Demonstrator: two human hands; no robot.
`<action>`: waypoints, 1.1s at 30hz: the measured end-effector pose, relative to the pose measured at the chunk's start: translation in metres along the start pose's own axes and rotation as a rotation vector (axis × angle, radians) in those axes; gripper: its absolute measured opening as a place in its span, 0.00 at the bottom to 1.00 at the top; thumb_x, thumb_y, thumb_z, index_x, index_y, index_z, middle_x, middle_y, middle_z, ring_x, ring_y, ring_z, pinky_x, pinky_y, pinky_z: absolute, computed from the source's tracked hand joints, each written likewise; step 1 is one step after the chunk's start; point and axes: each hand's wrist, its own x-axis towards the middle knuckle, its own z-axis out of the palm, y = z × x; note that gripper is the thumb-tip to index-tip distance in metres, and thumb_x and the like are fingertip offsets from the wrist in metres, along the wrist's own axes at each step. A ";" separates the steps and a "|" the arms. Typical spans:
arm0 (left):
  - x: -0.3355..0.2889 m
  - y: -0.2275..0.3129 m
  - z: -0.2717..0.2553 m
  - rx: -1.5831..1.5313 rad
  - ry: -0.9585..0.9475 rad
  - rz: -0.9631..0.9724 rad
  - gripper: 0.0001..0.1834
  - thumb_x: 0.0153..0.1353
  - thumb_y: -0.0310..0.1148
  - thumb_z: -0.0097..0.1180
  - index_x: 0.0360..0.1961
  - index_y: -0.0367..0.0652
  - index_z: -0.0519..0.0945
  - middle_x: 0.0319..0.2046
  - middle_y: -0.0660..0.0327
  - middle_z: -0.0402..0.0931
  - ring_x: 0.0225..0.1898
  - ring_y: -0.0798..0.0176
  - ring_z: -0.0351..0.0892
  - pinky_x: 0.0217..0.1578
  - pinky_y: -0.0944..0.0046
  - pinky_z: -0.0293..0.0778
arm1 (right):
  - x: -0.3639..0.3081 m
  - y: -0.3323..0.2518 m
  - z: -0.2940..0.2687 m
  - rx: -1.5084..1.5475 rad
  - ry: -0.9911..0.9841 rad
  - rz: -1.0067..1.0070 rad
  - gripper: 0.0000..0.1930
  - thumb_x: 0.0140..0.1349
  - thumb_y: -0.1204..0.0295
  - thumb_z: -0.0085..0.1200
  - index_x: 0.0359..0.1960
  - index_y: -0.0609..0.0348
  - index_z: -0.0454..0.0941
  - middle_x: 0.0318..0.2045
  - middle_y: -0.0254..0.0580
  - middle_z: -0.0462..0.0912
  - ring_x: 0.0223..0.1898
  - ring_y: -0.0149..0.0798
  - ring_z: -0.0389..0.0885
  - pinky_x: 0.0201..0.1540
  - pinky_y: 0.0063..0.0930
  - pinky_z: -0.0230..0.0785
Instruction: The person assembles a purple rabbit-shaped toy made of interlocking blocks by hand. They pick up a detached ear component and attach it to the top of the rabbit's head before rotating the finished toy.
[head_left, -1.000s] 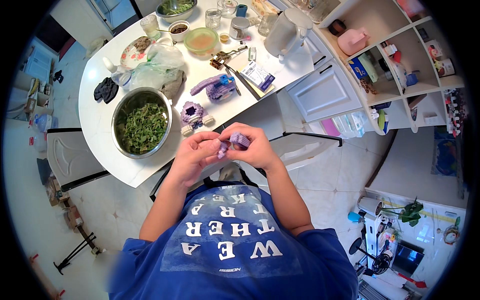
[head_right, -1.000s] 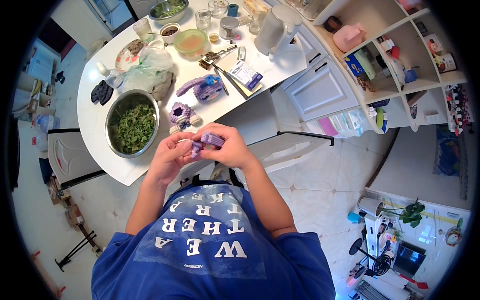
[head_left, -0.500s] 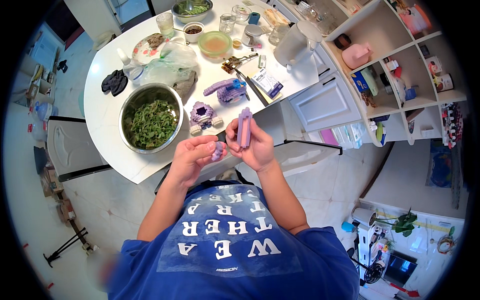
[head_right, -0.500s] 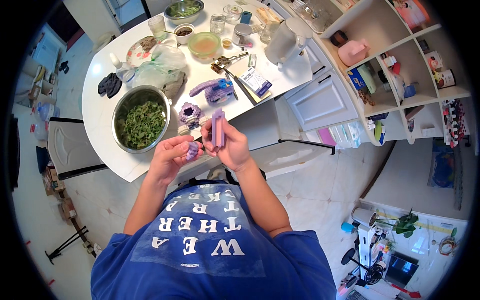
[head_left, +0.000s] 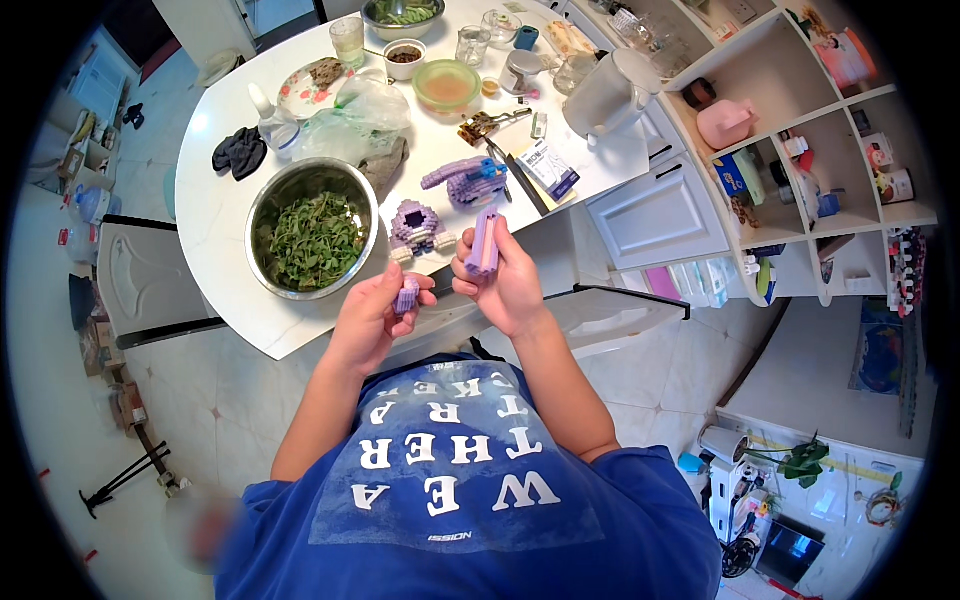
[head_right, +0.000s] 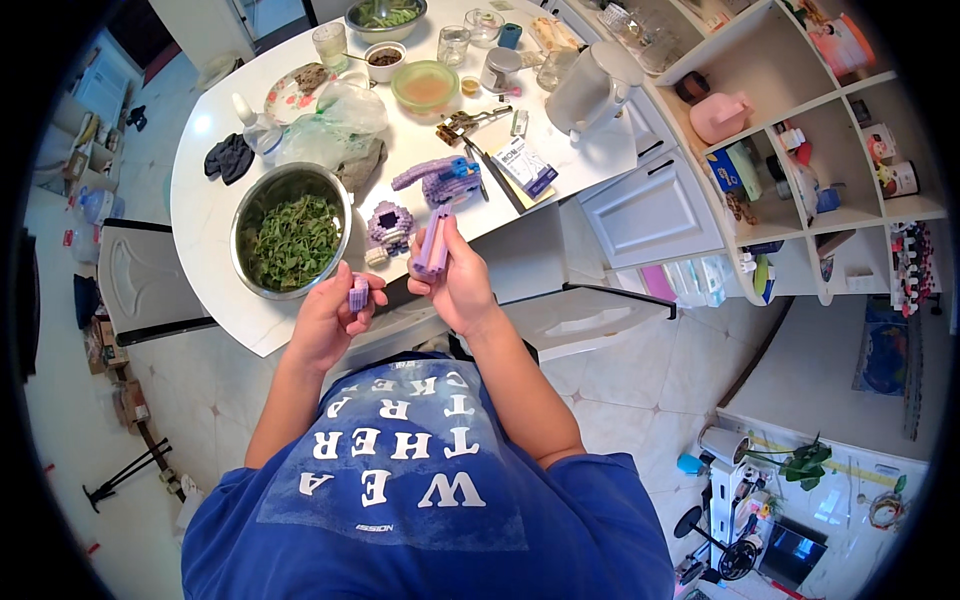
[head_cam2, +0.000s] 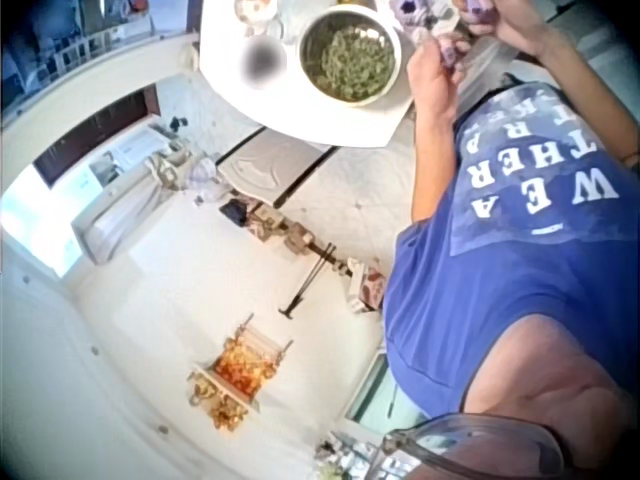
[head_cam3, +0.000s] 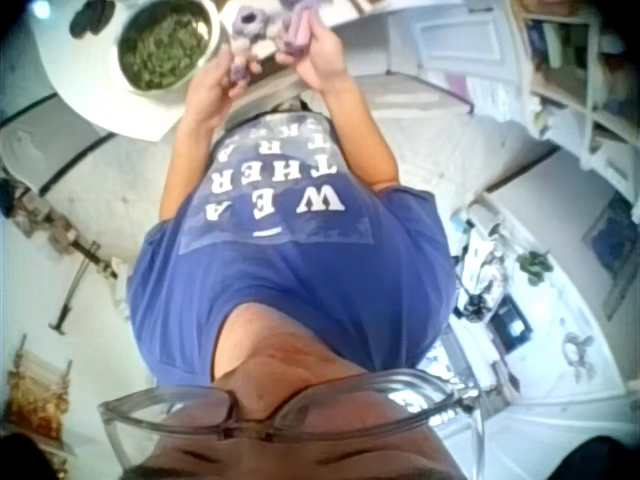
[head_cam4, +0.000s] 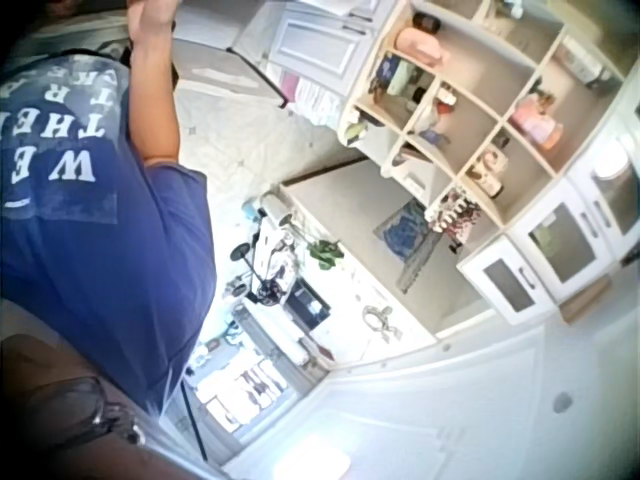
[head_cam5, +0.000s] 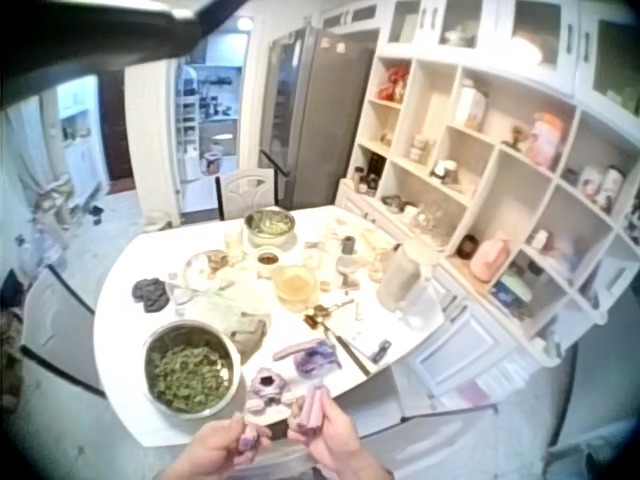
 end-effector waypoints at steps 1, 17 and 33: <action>0.000 0.000 -0.001 0.025 0.016 -0.008 0.28 0.73 0.48 0.40 0.51 0.30 0.76 0.32 0.58 0.79 0.26 0.75 0.69 0.20 0.77 0.63 | 0.001 0.000 0.000 -0.003 0.015 0.021 0.23 0.73 0.49 0.33 0.38 0.56 0.70 0.27 0.31 0.67 0.27 0.31 0.62 0.27 0.24 0.56; -0.014 0.010 0.003 0.178 0.028 0.103 0.21 0.70 0.36 0.49 0.56 0.29 0.74 0.37 0.61 0.78 0.29 0.74 0.69 0.30 0.74 0.69 | -0.007 -0.003 -0.007 -0.213 0.069 -0.080 0.11 0.66 0.64 0.54 0.39 0.60 0.78 0.31 0.39 0.81 0.26 0.30 0.76 0.27 0.21 0.68; -0.020 0.018 0.000 0.377 0.176 0.268 0.19 0.60 0.29 0.63 0.50 0.30 0.79 0.39 0.56 0.82 0.33 0.72 0.78 0.34 0.72 0.75 | -0.018 -0.001 0.020 -0.585 0.133 -0.200 0.14 0.60 0.66 0.62 0.39 0.66 0.79 0.29 0.44 0.84 0.24 0.30 0.79 0.26 0.21 0.74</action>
